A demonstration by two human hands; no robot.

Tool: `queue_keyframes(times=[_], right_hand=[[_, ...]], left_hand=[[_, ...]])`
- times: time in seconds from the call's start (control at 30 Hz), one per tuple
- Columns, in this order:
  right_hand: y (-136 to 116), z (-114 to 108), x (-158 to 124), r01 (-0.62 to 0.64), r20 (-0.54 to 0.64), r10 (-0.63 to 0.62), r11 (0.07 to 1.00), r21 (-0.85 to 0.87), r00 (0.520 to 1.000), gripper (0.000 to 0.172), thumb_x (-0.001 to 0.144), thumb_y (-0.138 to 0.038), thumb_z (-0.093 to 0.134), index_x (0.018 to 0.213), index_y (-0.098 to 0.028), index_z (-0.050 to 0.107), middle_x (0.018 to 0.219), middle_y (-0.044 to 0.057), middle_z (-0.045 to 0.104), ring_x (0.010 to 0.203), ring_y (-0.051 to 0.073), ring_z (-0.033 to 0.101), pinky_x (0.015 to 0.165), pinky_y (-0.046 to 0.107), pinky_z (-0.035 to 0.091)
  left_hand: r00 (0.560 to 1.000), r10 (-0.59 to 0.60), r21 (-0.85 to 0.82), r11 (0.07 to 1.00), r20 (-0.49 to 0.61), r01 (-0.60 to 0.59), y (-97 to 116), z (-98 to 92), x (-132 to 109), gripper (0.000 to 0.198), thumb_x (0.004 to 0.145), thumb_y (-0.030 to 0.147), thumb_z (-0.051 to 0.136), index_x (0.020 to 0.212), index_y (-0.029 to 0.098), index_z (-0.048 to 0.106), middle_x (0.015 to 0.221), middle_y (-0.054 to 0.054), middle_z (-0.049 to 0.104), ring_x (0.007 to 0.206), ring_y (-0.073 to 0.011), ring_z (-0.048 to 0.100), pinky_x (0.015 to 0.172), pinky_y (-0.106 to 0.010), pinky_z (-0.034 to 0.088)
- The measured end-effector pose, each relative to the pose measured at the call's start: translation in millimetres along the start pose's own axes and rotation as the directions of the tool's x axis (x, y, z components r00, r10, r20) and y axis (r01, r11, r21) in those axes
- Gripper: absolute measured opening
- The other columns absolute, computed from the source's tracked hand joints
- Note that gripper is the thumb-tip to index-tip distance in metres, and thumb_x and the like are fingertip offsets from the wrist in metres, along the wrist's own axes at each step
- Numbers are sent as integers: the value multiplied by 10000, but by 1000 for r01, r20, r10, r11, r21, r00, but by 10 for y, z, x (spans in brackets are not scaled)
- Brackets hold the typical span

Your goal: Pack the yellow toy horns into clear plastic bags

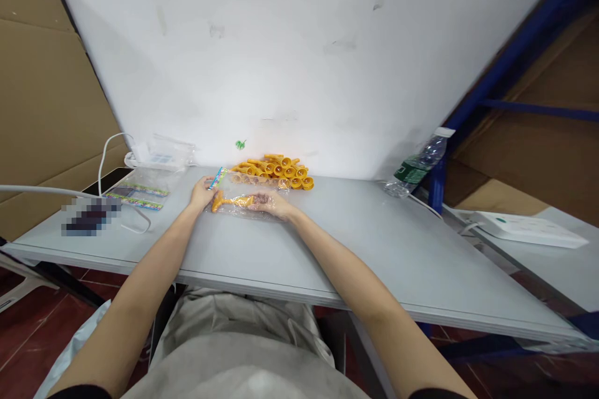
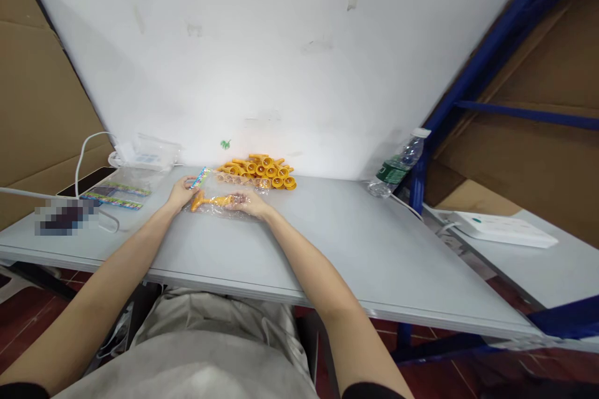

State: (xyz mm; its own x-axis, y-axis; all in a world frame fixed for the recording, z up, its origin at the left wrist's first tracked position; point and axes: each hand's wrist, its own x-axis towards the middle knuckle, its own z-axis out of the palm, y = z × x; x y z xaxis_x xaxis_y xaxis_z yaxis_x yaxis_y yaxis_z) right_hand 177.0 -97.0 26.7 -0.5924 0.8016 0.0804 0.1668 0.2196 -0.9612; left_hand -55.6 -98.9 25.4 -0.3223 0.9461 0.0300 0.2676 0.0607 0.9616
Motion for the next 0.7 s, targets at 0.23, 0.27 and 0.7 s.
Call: queue_keyframes(times=[0.23, 0.27, 0.7], right_hand=[[71, -38, -24, 38, -156, -31, 999, 38, 987, 458, 582, -343, 780, 989, -172, 655, 948, 54, 653, 896, 201, 593, 843, 371, 467], [79, -43, -28, 39, -168, -32, 999, 36, 985, 461, 581, -348, 780, 991, -176, 657, 948, 52, 651, 907, 204, 589, 844, 373, 466], [53, -3, -56, -72, -41, 73, 997, 21, 997, 465, 610, -293, 773, 1049, -203, 649, 877, 25, 661, 910, 204, 599, 885, 375, 459]], left_hand=[[997, -74, 88, 994, 34, 71, 10, -174, 28, 448, 704, 166, 663, 1130, 141, 523, 744, -6, 635, 587, -108, 602, 525, -184, 442], [995, -79, 91, 993, 53, 74, 8, -185, 26, 445, 693, 165, 670, 1116, 141, 534, 730, -5, 638, 582, -112, 606, 521, -185, 440], [998, -25, 70, 997, 52, 21, -10, -101, -7, 398, 674, 133, 669, 1065, 151, 596, 586, 32, 613, 461, -99, 523, 426, -173, 339]])
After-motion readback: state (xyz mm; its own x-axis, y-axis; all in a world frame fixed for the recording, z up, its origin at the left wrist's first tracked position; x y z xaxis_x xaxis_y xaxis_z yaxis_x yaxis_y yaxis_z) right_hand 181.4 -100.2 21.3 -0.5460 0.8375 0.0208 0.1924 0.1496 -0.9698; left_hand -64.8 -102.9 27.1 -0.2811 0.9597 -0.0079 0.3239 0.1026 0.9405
